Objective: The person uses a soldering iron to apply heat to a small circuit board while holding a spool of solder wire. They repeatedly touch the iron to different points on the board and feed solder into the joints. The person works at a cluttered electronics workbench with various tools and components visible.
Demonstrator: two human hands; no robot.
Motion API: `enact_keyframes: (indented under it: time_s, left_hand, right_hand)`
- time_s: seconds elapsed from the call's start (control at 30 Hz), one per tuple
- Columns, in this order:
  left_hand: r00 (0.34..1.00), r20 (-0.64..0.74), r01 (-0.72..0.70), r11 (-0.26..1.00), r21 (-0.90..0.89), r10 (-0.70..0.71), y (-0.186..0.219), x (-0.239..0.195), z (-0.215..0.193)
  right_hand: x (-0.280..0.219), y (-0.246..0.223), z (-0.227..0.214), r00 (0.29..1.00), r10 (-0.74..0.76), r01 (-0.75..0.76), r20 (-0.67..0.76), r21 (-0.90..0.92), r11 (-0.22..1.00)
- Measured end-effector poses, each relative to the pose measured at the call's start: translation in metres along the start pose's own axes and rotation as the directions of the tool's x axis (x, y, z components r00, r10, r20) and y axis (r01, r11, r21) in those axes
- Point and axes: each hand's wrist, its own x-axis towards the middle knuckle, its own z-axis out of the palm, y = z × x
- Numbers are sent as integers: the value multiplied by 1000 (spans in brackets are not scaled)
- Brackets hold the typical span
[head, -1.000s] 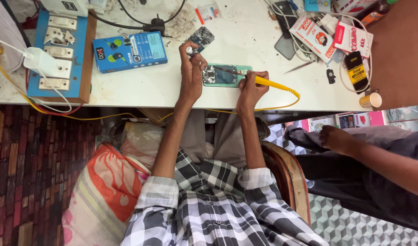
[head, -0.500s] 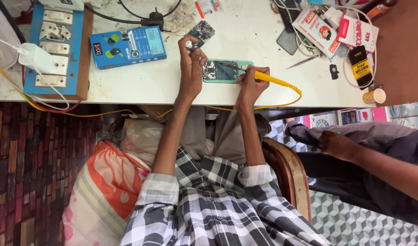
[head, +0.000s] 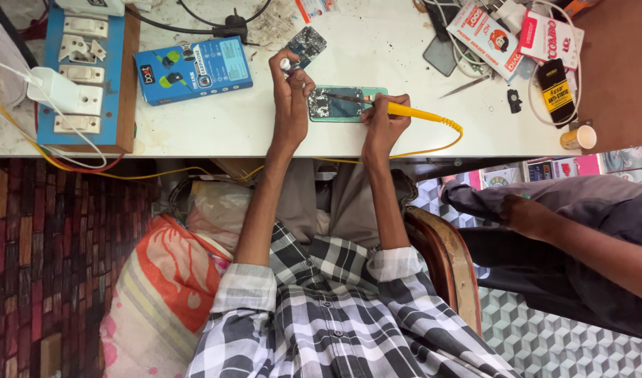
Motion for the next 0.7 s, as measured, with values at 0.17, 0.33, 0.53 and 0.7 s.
enact_keyframes:
  time_s: [0.17, 0.33, 0.53, 0.7]
  left_hand:
    - [1000, 2, 3, 1000, 2, -3, 0, 2, 0]
    - [1000, 3, 18, 1000, 6, -18, -1, 3, -1]
    - [1000, 7, 16, 1000, -14, -16, -1, 3, -1]
    - [1000, 2, 17, 999, -36, -17, -2, 3, -1]
  right_hand:
    - [0, -1, 1, 999, -26, 26, 27, -7, 1000]
    - [0, -1, 0, 1000, -20, 20, 19, -27, 999]
    - [-1, -1, 0, 999, -23, 25, 41, -53, 998]
    - [-1, 0, 1, 1000, -18, 18, 5, -42, 999]
